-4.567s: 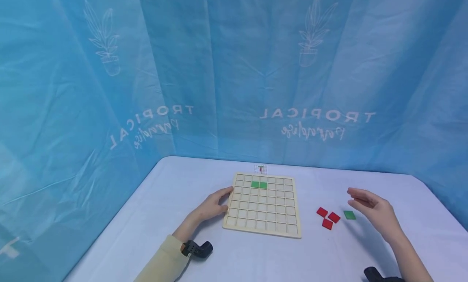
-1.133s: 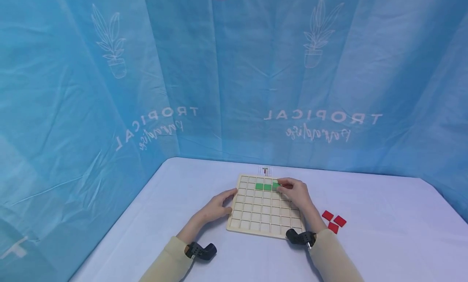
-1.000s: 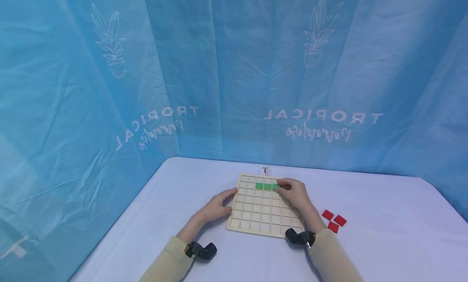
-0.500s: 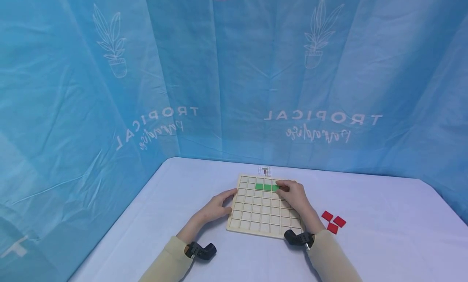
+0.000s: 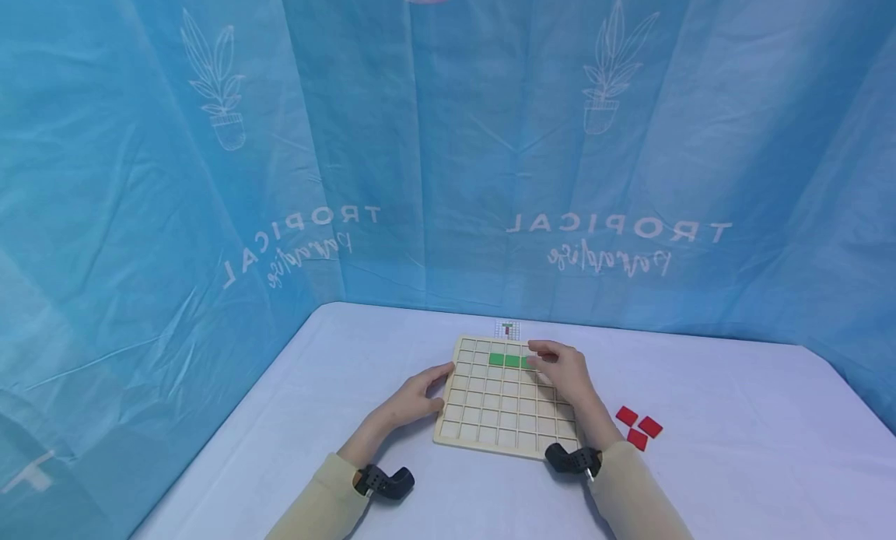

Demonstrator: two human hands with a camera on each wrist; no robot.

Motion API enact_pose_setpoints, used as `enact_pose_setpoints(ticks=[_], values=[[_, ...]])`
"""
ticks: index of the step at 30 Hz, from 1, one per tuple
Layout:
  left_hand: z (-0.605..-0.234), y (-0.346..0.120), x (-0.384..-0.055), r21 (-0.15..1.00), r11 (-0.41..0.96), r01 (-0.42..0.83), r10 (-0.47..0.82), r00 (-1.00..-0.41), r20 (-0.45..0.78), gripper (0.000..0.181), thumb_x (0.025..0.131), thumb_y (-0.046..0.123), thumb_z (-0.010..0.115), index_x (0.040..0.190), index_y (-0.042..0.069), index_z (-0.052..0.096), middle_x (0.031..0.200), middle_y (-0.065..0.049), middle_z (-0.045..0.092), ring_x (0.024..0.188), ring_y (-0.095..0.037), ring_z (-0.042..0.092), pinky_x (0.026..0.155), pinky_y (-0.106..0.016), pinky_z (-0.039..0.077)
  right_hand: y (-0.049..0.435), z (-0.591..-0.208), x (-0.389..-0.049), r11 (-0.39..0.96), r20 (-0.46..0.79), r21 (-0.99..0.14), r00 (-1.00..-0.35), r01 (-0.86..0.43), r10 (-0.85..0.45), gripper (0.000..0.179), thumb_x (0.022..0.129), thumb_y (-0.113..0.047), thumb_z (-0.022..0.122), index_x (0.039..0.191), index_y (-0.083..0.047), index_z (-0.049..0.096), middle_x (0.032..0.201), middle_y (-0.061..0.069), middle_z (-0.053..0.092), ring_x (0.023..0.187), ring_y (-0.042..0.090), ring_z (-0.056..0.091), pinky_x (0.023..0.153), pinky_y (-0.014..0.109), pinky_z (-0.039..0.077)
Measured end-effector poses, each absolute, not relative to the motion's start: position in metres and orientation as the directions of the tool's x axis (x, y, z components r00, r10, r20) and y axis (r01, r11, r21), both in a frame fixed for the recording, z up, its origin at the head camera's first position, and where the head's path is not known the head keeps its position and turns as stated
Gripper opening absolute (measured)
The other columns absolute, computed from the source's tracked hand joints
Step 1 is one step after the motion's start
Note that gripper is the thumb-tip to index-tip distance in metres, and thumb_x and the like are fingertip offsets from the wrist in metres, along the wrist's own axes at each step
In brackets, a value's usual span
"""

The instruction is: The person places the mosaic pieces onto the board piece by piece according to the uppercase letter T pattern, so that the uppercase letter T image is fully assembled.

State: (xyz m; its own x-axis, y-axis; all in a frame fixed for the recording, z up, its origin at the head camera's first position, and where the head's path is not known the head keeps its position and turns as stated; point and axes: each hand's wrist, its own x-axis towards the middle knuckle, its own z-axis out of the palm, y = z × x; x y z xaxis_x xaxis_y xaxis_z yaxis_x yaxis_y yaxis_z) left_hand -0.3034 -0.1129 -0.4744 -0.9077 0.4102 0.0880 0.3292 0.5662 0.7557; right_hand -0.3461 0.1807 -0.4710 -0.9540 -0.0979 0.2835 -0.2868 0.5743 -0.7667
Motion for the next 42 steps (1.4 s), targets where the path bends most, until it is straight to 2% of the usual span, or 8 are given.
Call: enact_pose_setpoints(ticks=[7,10,14,19,22,26,34,42], values=[[-0.475,-0.112,-0.303,0.754,0.562,0.34,0.418,-0.904,0.096,0.069,0.08,0.0,0.058,0.144,0.001,0.034,0.147,-0.011,0.037,0.136,-0.025,0.031,0.111,-0.039,0.027,0.197,-0.44,-0.335,0.427,0.285,-0.853,-0.953,-0.3,-0.1,0.044,0.089,-0.03,0.066,0.127,-0.008,0.059,0.121,0.012,0.062,0.107,0.023,0.06,0.084,0.028,0.053],[-0.476,-0.112,-0.305,0.755,0.562,0.336,0.417,-0.904,0.092,0.069,0.08,0.001,0.058,0.145,0.001,0.034,0.147,-0.011,0.036,0.136,-0.025,0.031,0.111,-0.039,0.027,0.227,-0.453,-0.349,0.427,0.296,-0.853,-0.952,-0.3,-0.077,0.05,0.087,-0.043,0.063,0.129,-0.017,0.058,0.121,0.003,0.062,0.107,0.016,0.059,0.086,0.029,0.052],[-0.477,-0.113,-0.307,0.755,0.563,0.334,0.416,-0.905,0.09,0.07,0.08,0.001,0.057,0.145,0.003,0.033,0.148,-0.01,0.036,0.137,-0.025,0.03,0.111,-0.04,0.027,0.257,-0.444,-0.334,0.493,0.289,-0.824,-0.956,-0.278,-0.055,0.058,0.087,-0.05,0.061,0.132,-0.014,0.055,0.125,0.009,0.059,0.108,0.019,0.058,0.089,0.036,0.052],[-0.478,-0.115,-0.307,0.755,0.561,0.338,0.424,-0.901,0.089,0.07,0.079,0.0,0.057,0.145,0.002,0.033,0.148,-0.011,0.035,0.136,-0.026,0.03,0.111,-0.039,0.028,0.285,-0.419,-0.287,0.582,0.249,-0.781,-0.968,-0.224,-0.039,0.06,0.089,-0.045,0.06,0.133,-0.005,0.053,0.126,0.018,0.057,0.097,-0.003,0.057,0.079,0.014,0.05],[-0.479,-0.116,-0.307,0.76,0.561,0.327,0.415,-0.906,0.083,0.07,0.08,0.001,0.057,0.145,0.002,0.033,0.148,-0.011,0.035,0.136,-0.025,0.03,0.111,-0.04,0.028,0.307,-0.424,-0.275,0.6,0.22,-0.774,-0.975,-0.203,-0.046,0.059,0.09,-0.043,0.059,0.134,-0.004,0.051,0.128,0.02,0.055,0.094,-0.015,0.051,0.078,0.012,0.049],[-0.478,-0.116,-0.307,0.766,0.563,0.31,0.403,-0.912,0.072,0.07,0.081,0.002,0.057,0.146,0.003,0.033,0.148,-0.01,0.035,0.137,-0.024,0.029,0.111,-0.039,0.027,0.33,-0.434,-0.262,0.611,0.169,-0.774,-0.984,-0.167,-0.055,0.058,0.091,-0.041,0.059,0.134,-0.003,0.05,0.128,0.019,0.055,0.094,-0.017,0.049,0.078,0.018,0.052],[-0.474,-0.114,-0.305,0.762,0.566,0.315,0.409,-0.91,0.073,0.07,0.079,0.0,0.057,0.145,0.002,0.033,0.148,-0.01,0.035,0.137,-0.025,0.03,0.111,-0.038,0.028,0.357,-0.458,-0.243,0.625,0.086,-0.776,-0.996,-0.077,-0.016,0.059,0.091,-0.04,0.059,0.134,-0.001,0.05,0.123,0.006,0.061,0.094,-0.022,0.045,0.074,0.008,0.043],[-0.475,-0.112,-0.305,0.762,0.554,0.336,0.422,-0.902,0.092,0.071,0.078,0.0,0.057,0.145,0.0,0.033,0.148,-0.012,0.036,0.137,-0.026,0.03,0.111,-0.04,0.027,0.359,-0.474,-0.233,0.64,0.077,-0.763,-0.996,-0.093,-0.053,0.055,0.089,-0.036,0.064,0.13,0.0,0.055,0.123,0.017,0.059,0.092,-0.018,0.05,0.075,0.012,0.048]])
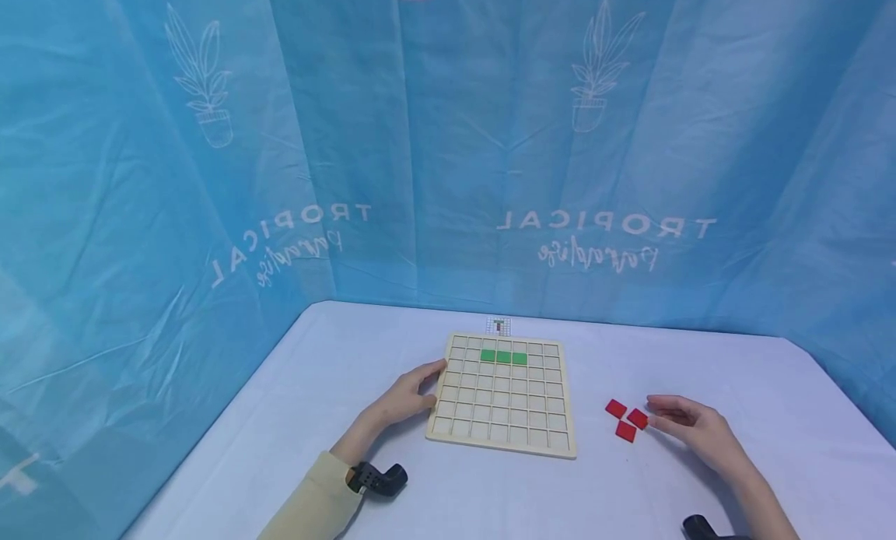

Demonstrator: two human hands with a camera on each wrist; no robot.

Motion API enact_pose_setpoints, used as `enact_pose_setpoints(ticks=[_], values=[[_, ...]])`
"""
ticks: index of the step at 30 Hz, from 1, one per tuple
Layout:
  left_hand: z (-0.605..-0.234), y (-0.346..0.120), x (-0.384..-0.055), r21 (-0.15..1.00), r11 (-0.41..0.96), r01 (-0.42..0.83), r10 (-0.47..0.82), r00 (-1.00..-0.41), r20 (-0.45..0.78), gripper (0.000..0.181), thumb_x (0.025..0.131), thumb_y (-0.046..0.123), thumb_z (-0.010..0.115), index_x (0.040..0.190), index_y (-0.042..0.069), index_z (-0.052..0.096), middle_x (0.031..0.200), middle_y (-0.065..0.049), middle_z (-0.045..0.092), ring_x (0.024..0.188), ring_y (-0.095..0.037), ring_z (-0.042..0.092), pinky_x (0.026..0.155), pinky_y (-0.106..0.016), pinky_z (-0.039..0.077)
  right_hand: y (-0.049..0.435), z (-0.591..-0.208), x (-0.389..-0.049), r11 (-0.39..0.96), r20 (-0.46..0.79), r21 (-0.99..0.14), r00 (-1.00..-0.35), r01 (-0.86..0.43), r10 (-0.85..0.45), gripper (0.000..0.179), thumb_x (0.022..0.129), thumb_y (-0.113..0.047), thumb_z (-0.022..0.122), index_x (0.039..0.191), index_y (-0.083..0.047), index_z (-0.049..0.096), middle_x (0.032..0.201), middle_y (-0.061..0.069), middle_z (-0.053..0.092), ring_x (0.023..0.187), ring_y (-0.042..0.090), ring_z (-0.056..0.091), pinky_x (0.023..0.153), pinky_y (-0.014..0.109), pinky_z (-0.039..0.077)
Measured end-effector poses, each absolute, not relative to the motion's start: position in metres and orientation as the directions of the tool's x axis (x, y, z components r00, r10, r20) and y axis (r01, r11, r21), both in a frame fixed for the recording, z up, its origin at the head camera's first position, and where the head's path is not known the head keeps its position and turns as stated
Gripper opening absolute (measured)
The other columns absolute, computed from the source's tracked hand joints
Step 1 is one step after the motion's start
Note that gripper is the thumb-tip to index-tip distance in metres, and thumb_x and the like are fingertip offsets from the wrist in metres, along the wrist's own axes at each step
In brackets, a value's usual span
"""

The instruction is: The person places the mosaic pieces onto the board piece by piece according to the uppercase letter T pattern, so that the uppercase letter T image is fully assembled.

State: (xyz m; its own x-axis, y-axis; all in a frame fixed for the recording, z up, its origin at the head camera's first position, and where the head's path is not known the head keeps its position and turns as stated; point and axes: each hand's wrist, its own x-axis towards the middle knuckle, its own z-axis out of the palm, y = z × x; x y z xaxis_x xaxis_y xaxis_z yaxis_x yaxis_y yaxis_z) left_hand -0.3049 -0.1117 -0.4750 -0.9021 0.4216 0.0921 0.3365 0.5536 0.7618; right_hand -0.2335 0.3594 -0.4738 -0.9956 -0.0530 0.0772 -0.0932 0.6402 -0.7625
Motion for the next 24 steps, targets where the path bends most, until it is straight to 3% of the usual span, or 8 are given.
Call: enact_pose_setpoints(ticks=[12,16,19,24], values=[[-0.475,-0.111,-0.307,0.761,0.561,0.326,0.413,-0.907,0.084,0.07,0.079,0.001,0.057,0.145,0.002,0.033,0.148,-0.01,0.036,0.137,-0.024,0.029,0.111,-0.04,0.026,0.354,-0.481,-0.233,0.756,0.19,-0.627,-0.978,-0.186,-0.082,0.048,0.084,-0.035,0.07,0.121,-0.006,0.063,0.116,0.013,0.064,0.094,-0.018,0.048,0.075,0.01,0.048],[-0.474,-0.111,-0.305,0.76,0.565,0.321,0.411,-0.908,0.078,0.07,0.08,0.001,0.057,0.145,0.002,0.033,0.148,-0.01,0.036,0.137,-0.025,0.03,0.111,-0.041,0.026,0.351,-0.482,-0.233,0.778,0.177,-0.606,-0.982,-0.164,-0.07,0.052,0.083,-0.039,0.07,0.122,-0.006,0.062,0.116,0.013,0.064,0.1,0.005,0.06,0.075,0.014,0.051],[-0.474,-0.111,-0.303,0.758,0.571,0.316,0.409,-0.91,0.072,0.07,0.08,0.002,0.057,0.146,0.003,0.033,0.148,-0.009,0.036,0.137,-0.024,0.03,0.111,-0.04,0.026,0.349,-0.482,-0.232,0.788,0.171,-0.595,-0.983,-0.16,-0.07,0.054,0.082,-0.04,0.071,0.122,-0.005,0.061,0.117,0.014,0.063,0.103,0.025,0.06,0.074,0.017,0.053],[-0.474,-0.112,-0.303,0.757,0.565,0.328,0.412,-0.907,0.085,0.069,0.08,0.001,0.056,0.145,0.002,0.033,0.147,-0.011,0.036,0.136,-0.026,0.03,0.111,-0.041,0.027,0.346,-0.484,-0.233,0.797,0.193,-0.579,-0.979,-0.17,-0.069,0.048,0.084,-0.033,0.071,0.121,-0.005,0.061,0.115,0.014,0.063,0.103,0.03,0.06,0.074,0.02,0.054]])
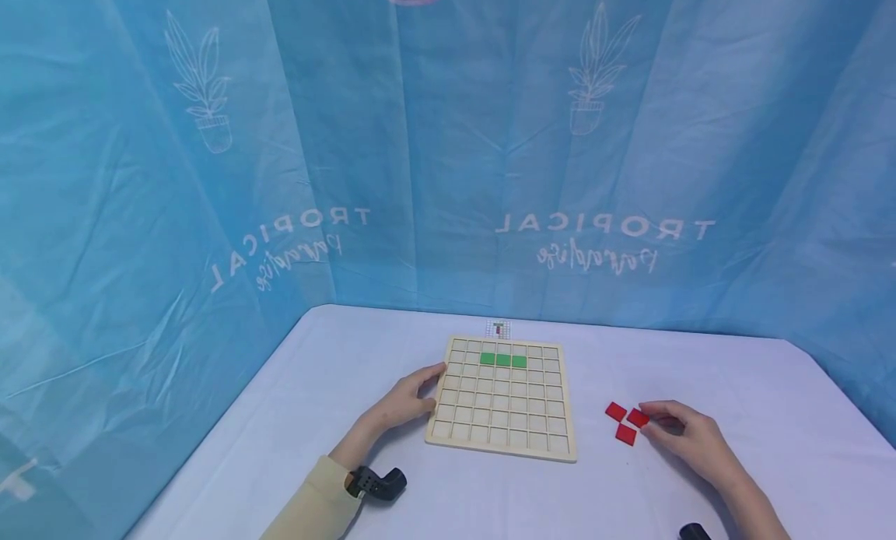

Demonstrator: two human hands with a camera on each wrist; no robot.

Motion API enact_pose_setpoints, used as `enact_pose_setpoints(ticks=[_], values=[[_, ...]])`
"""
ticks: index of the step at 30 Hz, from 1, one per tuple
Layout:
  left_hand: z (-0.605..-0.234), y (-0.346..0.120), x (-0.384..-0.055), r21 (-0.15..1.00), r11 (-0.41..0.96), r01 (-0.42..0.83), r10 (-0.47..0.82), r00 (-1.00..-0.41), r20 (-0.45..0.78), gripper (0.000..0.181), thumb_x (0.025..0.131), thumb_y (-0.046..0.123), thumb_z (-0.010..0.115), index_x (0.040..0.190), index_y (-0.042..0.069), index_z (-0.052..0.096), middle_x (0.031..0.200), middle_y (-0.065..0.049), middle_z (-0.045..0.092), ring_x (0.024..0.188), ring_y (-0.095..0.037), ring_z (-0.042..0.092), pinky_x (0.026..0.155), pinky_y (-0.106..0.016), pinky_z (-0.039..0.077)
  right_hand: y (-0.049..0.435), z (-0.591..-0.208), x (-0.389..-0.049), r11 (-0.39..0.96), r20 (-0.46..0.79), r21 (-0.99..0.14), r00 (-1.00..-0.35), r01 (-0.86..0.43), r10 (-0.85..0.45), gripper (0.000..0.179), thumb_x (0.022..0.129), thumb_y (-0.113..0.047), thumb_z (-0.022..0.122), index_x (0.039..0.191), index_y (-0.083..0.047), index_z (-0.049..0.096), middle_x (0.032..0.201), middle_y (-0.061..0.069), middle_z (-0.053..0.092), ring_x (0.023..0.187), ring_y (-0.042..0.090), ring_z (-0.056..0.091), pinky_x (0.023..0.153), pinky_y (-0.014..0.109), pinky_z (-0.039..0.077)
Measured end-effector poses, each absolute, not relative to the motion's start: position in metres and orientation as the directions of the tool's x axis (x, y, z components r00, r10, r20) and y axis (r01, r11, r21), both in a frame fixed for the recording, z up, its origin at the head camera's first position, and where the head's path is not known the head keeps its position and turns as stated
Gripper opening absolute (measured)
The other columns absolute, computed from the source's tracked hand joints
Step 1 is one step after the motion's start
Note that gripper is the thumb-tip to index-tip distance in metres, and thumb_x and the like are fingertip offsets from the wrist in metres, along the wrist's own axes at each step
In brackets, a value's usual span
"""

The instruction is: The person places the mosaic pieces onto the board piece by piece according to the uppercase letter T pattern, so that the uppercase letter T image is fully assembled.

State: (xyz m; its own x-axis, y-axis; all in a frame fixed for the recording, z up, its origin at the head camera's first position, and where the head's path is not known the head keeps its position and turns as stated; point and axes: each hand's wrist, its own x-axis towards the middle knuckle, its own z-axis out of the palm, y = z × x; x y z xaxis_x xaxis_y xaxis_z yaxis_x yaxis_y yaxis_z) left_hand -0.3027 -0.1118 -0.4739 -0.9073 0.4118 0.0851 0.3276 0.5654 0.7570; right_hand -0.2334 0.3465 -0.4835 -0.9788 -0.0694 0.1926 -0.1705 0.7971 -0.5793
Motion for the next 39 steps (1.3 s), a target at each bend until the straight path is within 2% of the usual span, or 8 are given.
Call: enact_pose_setpoints(ticks=[4,10,17,22,26,29,33,39], values=[[-0.474,-0.112,-0.302,0.753,0.567,0.332,0.413,-0.906,0.089,0.069,0.08,0.002,0.057,0.145,0.001,0.033,0.147,-0.012,0.036,0.136,-0.026,0.03,0.111,-0.042,0.027,0.347,-0.485,-0.234,0.804,0.206,-0.567,-0.976,-0.178,-0.071,0.047,0.084,-0.032,0.071,0.121,-0.005,0.061,0.115,0.014,0.064,0.103,0.03,0.06,0.075,0.021,0.054],[-0.473,-0.112,-0.302,0.761,0.557,0.332,0.414,-0.906,0.092,0.069,0.079,0.001,0.057,0.145,0.001,0.033,0.147,-0.012,0.036,0.136,-0.027,0.03,0.111,-0.043,0.027,0.347,-0.486,-0.234,0.818,0.263,-0.537,-0.962,-0.205,-0.068,0.04,0.084,-0.024,0.072,0.118,-0.005,0.063,0.112,0.013,0.065,0.095,0.005,0.06,0.074,0.013,0.05],[-0.473,-0.114,-0.303,0.756,0.562,0.335,0.415,-0.905,0.093,0.069,0.08,0.001,0.057,0.145,0.002,0.033,0.148,-0.011,0.036,0.137,-0.026,0.03,0.111,-0.041,0.027,0.346,-0.47,-0.235,0.81,0.333,-0.556,-0.943,-0.188,0.009,0.042,0.087,-0.028,0.068,0.12,-0.003,0.062,0.113,0.02,0.063,0.102,0.037,0.057,0.081,0.057,0.05],[-0.474,-0.114,-0.304,0.763,0.553,0.333,0.418,-0.904,0.091,0.069,0.081,0.002,0.057,0.145,0.002,0.033,0.148,-0.01,0.035,0.137,-0.025,0.029,0.111,-0.041,0.027,0.338,-0.45,-0.247,0.798,0.413,-0.552,-0.91,-0.24,0.013,0.04,0.087,-0.029,0.069,0.119,-0.006,0.063,0.114,0.017,0.064,0.095,0.002,0.056,0.076,0.024,0.055],[-0.475,-0.114,-0.304,0.765,0.555,0.326,0.415,-0.906,0.085,0.069,0.081,0.002,0.057,0.145,0.002,0.033,0.148,-0.01,0.035,0.137,-0.026,0.029,0.111,-0.042,0.027,0.319,-0.438,-0.263,0.759,0.44,-0.578,-0.898,-0.302,-0.022,0.04,0.087,-0.027,0.068,0.121,-0.005,0.062,0.115,0.017,0.063,0.099,0.013,0.058,0.071,0.007,0.046],[-0.475,-0.114,-0.305,0.761,0.56,0.328,0.414,-0.906,0.086,0.068,0.082,0.003,0.057,0.146,0.003,0.033,0.148,-0.01,0.035,0.137,-0.025,0.029,0.111,-0.041,0.027,0.3,-0.436,-0.278,0.726,0.439,-0.604,-0.898,-0.33,-0.043,0.043,0.088,-0.031,0.066,0.122,-0.006,0.061,0.116,0.016,0.062,0.103,0.031,0.057,0.071,0.022,0.055],[-0.475,-0.114,-0.305,0.754,0.565,0.335,0.418,-0.904,0.088,0.068,0.082,0.002,0.057,0.146,0.003,0.033,0.148,-0.01,0.036,0.137,-0.025,0.029,0.111,-0.041,0.027,0.274,-0.443,-0.299,0.705,0.462,-0.612,-0.886,-0.358,-0.048,0.045,0.087,-0.045,0.063,0.12,-0.014,0.063,0.114,0.006,0.064,0.102,0.023,0.058,0.066,0.049,0.056],[-0.475,-0.114,-0.305,0.748,0.568,0.344,0.423,-0.902,0.094,0.068,0.081,0.001,0.057,0.145,0.002,0.034,0.147,-0.012,0.037,0.136,-0.027,0.03,0.111,-0.042,0.027,0.23,-0.446,-0.313,0.583,0.44,-0.703,-0.893,-0.408,-0.094,0.041,0.089,-0.037,0.065,0.12,-0.01,0.064,0.116,0.01,0.064,0.103,0.028,0.059,0.084,0.058,0.049]])
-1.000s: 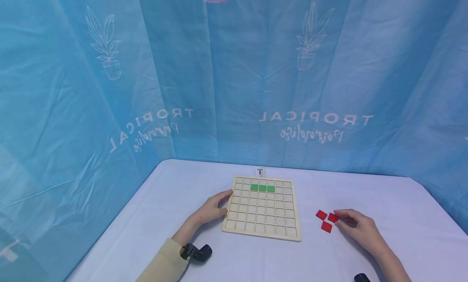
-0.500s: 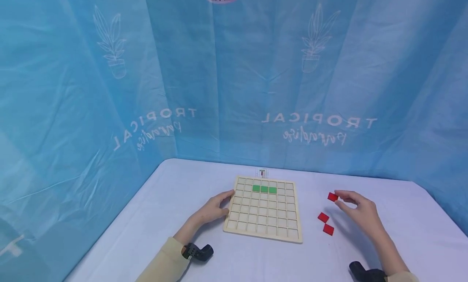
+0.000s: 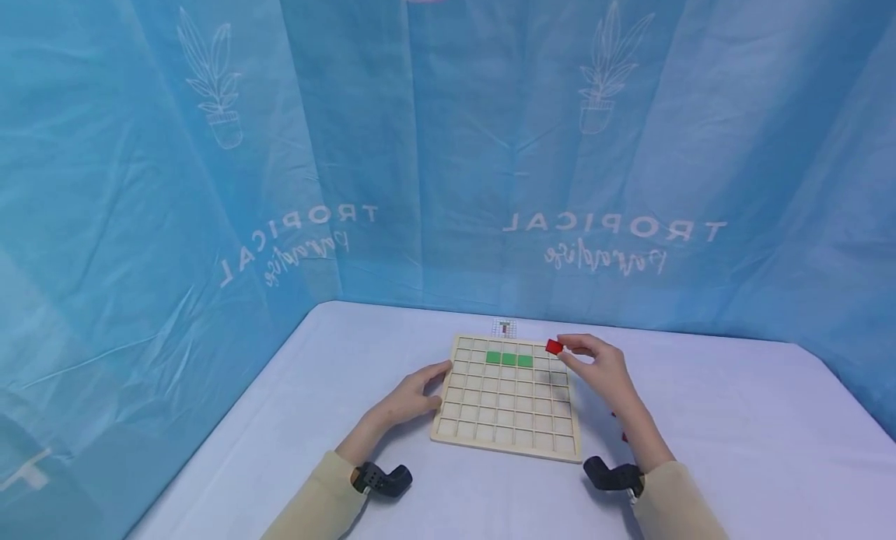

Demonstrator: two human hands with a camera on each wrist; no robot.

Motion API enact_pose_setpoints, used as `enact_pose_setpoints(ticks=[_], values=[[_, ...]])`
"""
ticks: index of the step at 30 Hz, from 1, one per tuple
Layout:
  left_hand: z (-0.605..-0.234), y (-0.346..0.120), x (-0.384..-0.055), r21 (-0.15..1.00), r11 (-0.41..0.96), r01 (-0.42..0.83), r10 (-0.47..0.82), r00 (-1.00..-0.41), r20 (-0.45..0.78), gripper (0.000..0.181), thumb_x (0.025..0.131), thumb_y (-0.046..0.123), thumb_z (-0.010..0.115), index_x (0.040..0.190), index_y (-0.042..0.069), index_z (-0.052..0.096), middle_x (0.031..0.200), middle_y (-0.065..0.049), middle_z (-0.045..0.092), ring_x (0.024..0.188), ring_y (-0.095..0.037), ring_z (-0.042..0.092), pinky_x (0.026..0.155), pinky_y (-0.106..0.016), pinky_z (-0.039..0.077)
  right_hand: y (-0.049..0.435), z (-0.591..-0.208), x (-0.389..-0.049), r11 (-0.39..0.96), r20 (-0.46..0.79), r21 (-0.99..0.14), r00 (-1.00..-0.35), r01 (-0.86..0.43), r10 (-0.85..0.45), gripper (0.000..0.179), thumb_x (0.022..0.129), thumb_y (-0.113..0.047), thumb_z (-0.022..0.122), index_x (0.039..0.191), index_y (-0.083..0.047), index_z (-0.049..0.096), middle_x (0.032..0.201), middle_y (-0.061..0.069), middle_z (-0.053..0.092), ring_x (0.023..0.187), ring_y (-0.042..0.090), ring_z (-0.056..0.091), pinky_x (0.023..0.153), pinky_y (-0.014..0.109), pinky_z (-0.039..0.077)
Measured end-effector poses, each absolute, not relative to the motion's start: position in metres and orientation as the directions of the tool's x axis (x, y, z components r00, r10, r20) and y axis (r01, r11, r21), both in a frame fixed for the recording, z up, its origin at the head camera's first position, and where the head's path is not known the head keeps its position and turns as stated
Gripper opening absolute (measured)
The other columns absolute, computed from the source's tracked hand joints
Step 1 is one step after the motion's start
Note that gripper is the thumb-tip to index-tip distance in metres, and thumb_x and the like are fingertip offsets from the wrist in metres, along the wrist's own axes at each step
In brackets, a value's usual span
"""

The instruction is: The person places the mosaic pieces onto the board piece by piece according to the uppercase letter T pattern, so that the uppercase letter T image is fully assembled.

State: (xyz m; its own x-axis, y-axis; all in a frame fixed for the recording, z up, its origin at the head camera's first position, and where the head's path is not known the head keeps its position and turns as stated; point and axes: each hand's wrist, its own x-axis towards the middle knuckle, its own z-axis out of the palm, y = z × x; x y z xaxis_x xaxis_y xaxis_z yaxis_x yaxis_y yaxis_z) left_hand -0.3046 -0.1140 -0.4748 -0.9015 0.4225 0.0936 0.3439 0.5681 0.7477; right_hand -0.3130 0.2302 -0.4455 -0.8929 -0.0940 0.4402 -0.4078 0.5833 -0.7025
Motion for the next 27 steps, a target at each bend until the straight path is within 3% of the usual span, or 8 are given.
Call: enact_pose_setpoints(ticks=[3,10,15,20,27], values=[[-0.476,-0.113,-0.305,0.746,0.572,0.342,0.423,-0.902,0.089,0.068,0.081,0.001,0.057,0.145,0.003,0.034,0.147,-0.011,0.037,0.137,-0.026,0.03,0.111,-0.041,0.027,0.212,-0.444,-0.315,0.538,0.407,-0.74,-0.906,-0.403,-0.118,0.039,0.089,-0.029,0.066,0.12,-0.006,0.064,0.117,0.013,0.063,0.104,0.031,0.059,0.09,0.055,0.047],[-0.475,-0.113,-0.304,0.75,0.573,0.33,0.413,-0.907,0.083,0.069,0.081,0.001,0.058,0.145,0.003,0.034,0.148,-0.011,0.036,0.137,-0.026,0.03,0.111,-0.04,0.027,0.182,-0.441,-0.321,0.466,0.359,-0.792,-0.918,-0.394,-0.168,0.037,0.089,-0.02,0.066,0.122,-0.004,0.063,0.116,0.013,0.064,0.105,0.028,0.06,0.087,0.038,0.052],[-0.475,-0.112,-0.304,0.752,0.576,0.322,0.411,-0.909,0.074,0.069,0.081,0.001,0.057,0.146,0.003,0.034,0.148,-0.01,0.036,0.137,-0.025,0.03,0.111,-0.04,0.027,0.164,-0.429,-0.312,0.396,0.379,-0.806,-0.897,-0.44,-0.227,0.032,0.09,-0.007,0.063,0.119,0.006,0.061,0.113,0.021,0.063,0.103,0.036,0.06,0.082,0.026,0.053],[-0.474,-0.11,-0.304,0.751,0.58,0.316,0.41,-0.91,0.066,0.069,0.08,0.001,0.058,0.145,0.004,0.034,0.148,-0.01,0.037,0.137,-0.025,0.03,0.111,-0.04,0.028,0.161,-0.449,-0.322,0.409,0.391,-0.791,-0.89,-0.455,-0.235,0.03,0.09,-0.007,0.062,0.117,0.006,0.062,0.109,0.02,0.065,0.099,0.032,0.062,0.08,0.027,0.054],[-0.473,-0.112,-0.305,0.753,0.574,0.321,0.415,-0.907,0.07,0.068,0.082,0.001,0.057,0.146,0.003,0.033,0.148,-0.009,0.036,0.137,-0.024,0.03,0.111,-0.039,0.027,0.163,-0.476,-0.333,0.418,0.328,-0.827,-0.927,-0.375,-0.181,0.031,0.087,-0.015,0.068,0.116,-0.006,0.066,0.11,0.008,0.066,0.099,0.024,0.062,0.082,0.03,0.053]])
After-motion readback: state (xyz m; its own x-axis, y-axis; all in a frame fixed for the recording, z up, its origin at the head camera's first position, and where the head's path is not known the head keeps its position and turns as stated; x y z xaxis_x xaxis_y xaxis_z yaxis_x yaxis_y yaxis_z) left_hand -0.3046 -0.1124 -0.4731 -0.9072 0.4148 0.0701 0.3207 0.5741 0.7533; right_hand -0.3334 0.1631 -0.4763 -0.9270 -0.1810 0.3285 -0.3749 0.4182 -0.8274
